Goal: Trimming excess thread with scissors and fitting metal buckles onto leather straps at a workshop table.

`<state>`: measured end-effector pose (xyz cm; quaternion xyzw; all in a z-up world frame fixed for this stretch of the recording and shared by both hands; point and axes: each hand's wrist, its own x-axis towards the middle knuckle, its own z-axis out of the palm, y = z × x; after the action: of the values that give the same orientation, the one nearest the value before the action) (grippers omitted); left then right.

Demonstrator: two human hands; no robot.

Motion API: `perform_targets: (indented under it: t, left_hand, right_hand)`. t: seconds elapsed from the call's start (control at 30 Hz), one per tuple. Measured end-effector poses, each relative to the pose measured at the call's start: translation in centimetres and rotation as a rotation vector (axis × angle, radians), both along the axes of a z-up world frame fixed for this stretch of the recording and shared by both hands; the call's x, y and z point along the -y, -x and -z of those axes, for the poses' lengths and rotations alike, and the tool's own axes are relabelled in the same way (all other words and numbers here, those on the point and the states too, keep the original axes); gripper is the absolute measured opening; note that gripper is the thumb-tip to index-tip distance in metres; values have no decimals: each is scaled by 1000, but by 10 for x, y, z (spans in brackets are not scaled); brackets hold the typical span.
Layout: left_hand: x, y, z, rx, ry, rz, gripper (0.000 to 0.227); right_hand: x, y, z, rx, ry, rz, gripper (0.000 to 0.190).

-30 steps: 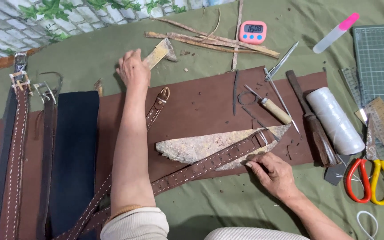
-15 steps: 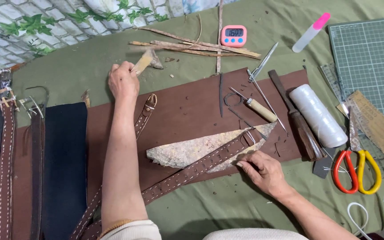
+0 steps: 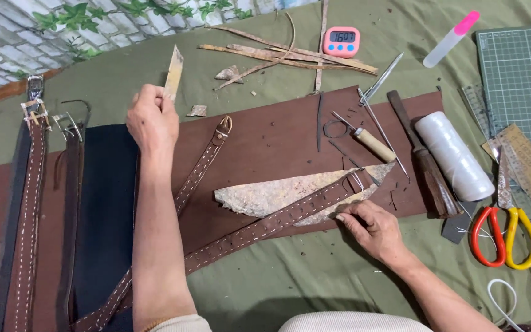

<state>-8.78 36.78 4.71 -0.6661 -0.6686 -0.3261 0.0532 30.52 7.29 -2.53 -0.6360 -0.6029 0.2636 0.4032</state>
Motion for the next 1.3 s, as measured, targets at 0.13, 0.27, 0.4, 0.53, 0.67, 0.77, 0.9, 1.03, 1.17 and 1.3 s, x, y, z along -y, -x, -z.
perform_targets:
  t: [0.13,0.27,0.4,0.53,0.67,0.77,0.9,1.03,1.17,1.3]
  left_hand:
    - [78,-62,-35,69,-142,222,6]
    - [158,-139,-26,327,-118,423,12]
    - [205,-207,39,573,-95,653,24]
    - [228,-224,47,577,-91,681,21]
    - [240,-222,35,455,-157,750,25]
    - [244,-217,37,403,-165,801,27]
    - [244,-214,42,432,-98,881,30]
    - [244,-211,16,631,185,882,54]
    - [230,-203,18,777,380,754,28]
    - [225,-198,4,733,357,729,14]
  right_hand:
    - [-1,0,-2,11,12,-6,10]
    - [0,3,-1,16,-25,3,10]
    - [1,3,2,-71,-29,46,11]
    - [8,-8,11,-276,-65,40,6]
    - [21,-13,41,-628,-88,-68,33]
    - [21,-6,21,-885,33,20,28]
    - [4,7,-15,-1158,163,217,21]
    - [-5,-9,-20,-1087,198,234,25]
    - [-22,-9,-47,-846,69,33,18]
    - [-25,-2,-34,-775,-20,-48,8]
